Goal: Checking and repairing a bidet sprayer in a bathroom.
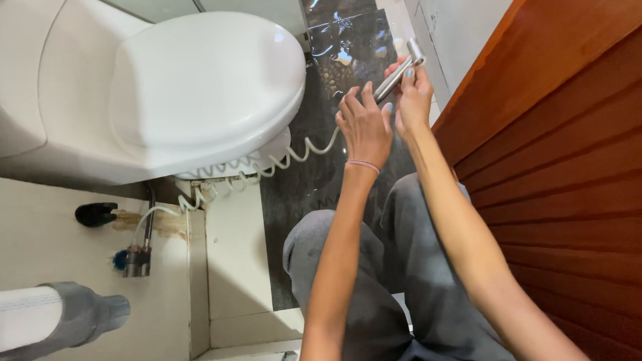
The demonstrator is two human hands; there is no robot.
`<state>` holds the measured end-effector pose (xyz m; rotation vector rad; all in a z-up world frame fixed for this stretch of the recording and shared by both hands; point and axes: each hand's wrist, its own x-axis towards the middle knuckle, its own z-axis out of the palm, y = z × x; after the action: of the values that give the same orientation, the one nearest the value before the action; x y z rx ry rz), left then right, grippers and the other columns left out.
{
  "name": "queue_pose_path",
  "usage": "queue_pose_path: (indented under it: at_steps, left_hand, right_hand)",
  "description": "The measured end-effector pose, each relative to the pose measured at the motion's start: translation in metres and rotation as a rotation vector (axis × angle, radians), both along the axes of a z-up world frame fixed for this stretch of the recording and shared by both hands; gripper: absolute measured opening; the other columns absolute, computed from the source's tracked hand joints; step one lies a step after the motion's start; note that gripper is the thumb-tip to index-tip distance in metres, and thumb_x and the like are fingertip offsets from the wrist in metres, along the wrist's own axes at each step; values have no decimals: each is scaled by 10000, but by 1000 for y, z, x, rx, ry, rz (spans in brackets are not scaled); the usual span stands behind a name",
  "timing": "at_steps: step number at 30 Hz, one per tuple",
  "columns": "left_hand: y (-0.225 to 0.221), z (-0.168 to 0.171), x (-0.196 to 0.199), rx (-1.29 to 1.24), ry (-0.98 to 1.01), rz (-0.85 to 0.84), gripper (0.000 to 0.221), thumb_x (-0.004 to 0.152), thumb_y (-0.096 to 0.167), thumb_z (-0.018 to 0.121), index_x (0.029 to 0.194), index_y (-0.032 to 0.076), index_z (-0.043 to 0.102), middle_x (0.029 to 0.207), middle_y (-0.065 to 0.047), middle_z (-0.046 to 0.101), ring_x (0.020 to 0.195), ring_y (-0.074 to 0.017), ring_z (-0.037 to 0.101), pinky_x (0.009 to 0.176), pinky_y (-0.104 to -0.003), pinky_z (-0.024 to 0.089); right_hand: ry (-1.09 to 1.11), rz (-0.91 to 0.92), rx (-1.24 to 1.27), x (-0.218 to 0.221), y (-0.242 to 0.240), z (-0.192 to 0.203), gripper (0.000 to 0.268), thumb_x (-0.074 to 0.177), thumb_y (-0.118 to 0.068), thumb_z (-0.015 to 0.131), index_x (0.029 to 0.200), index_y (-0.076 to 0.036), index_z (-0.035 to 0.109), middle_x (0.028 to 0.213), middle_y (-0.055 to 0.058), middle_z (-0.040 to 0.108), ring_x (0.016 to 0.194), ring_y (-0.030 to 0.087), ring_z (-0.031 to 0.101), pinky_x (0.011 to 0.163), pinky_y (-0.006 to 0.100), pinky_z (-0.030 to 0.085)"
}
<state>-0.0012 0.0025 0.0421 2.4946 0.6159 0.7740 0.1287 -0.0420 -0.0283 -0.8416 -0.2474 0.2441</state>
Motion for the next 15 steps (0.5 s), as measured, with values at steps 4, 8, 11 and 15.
queue_pose_path:
  at_steps: [4,8,11,15]
  left_hand:
    - [2,12,-8,-23,-34,22,547,951,251,678,1407,14,491,1394,-212,476,1342,-395,432,1099,-581,356]
    - [5,20,-14,-26,-34,42,530,940,231,686,1390,16,505,1394,-215,473,1349,-390,433,1086,-585,356]
    - [7,20,-16,-27,-37,51,521,938,220,686,1385,15,512,1398,-214,472,1348,-387,436,1089,-582,364]
    - [8,21,-16,-28,-14,57,507,942,212,681,1381,14,521,1402,-217,469,1350,-386,438,1086,-585,371]
  right_hand:
    - [-38,-13,29,16,7,3,227,1138,-128,450,1291,-8,569,1101,84,646,1008,187,655,961,362,581]
    - [26,-56,3,26,8,6,259,1115,-162,446,1309,-34,562,1096,82,670,1011,177,667,943,359,593]
    - [19,-63,2,31,9,1,262,1116,-171,448,1310,-36,560,1099,82,673,1012,175,672,947,364,599]
    - [30,-62,0,30,10,1,263,1116,-172,458,1317,-41,564,1099,83,673,1010,169,672,957,364,599]
